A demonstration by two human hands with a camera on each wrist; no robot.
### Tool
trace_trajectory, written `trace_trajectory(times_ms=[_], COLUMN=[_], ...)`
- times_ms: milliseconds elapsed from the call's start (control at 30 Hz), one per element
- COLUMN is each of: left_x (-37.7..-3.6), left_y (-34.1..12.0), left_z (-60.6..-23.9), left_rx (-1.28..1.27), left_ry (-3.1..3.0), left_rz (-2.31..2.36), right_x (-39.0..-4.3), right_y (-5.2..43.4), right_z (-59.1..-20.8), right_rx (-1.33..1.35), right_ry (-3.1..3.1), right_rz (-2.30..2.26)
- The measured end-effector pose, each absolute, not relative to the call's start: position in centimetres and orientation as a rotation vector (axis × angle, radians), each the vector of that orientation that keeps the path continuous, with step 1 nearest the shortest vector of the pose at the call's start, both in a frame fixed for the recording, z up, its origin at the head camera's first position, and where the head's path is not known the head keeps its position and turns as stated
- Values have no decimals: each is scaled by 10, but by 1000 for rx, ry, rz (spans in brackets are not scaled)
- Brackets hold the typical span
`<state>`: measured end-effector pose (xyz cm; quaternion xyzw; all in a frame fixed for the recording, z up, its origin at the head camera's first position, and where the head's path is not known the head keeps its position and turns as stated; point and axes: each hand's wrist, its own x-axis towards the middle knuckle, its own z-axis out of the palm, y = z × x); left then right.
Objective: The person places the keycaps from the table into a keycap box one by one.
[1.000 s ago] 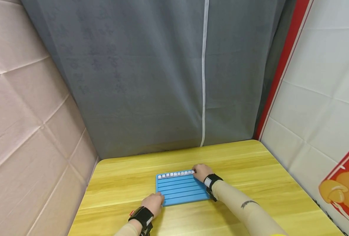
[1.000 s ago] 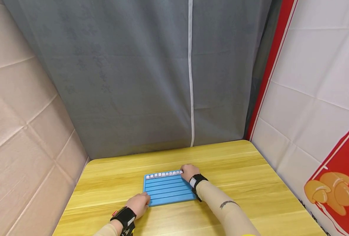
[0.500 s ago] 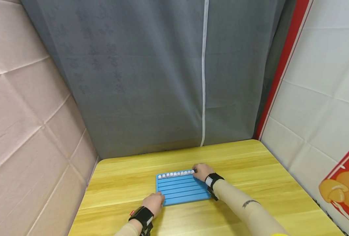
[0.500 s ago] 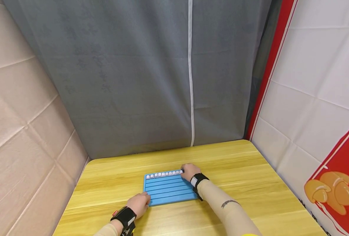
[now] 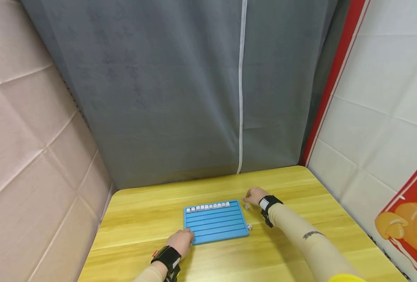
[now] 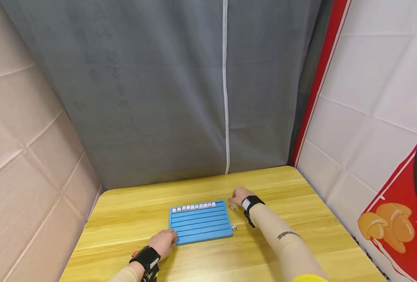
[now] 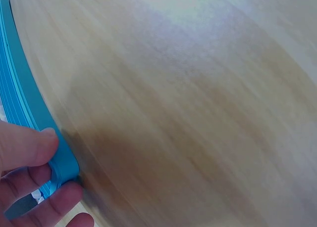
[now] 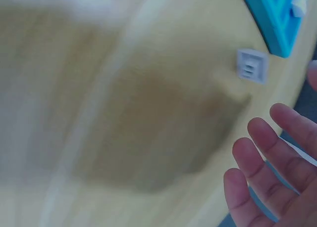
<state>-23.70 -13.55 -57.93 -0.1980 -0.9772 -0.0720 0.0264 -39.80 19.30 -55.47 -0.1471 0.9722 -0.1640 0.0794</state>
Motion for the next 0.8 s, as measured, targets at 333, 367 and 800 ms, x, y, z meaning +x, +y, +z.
trace_trajectory(times_ms=[333, 367, 800], left_x=[-238, -238, -238], left_y=[-136, -136, -135], left_z=[-585, -586, -588], left_rx=[-605, -603, -589], left_ry=[-2995, -2997, -2983], left_rz=[-208, -209, -189], right_x=[-394, -394, -387], right_y=[184, 182, 170], right_z=[-572, -572, -573], right_rx=[-458, -456, -522], right_ry=[2939, 2943, 2997], right_rz=[-427, -424, -411])
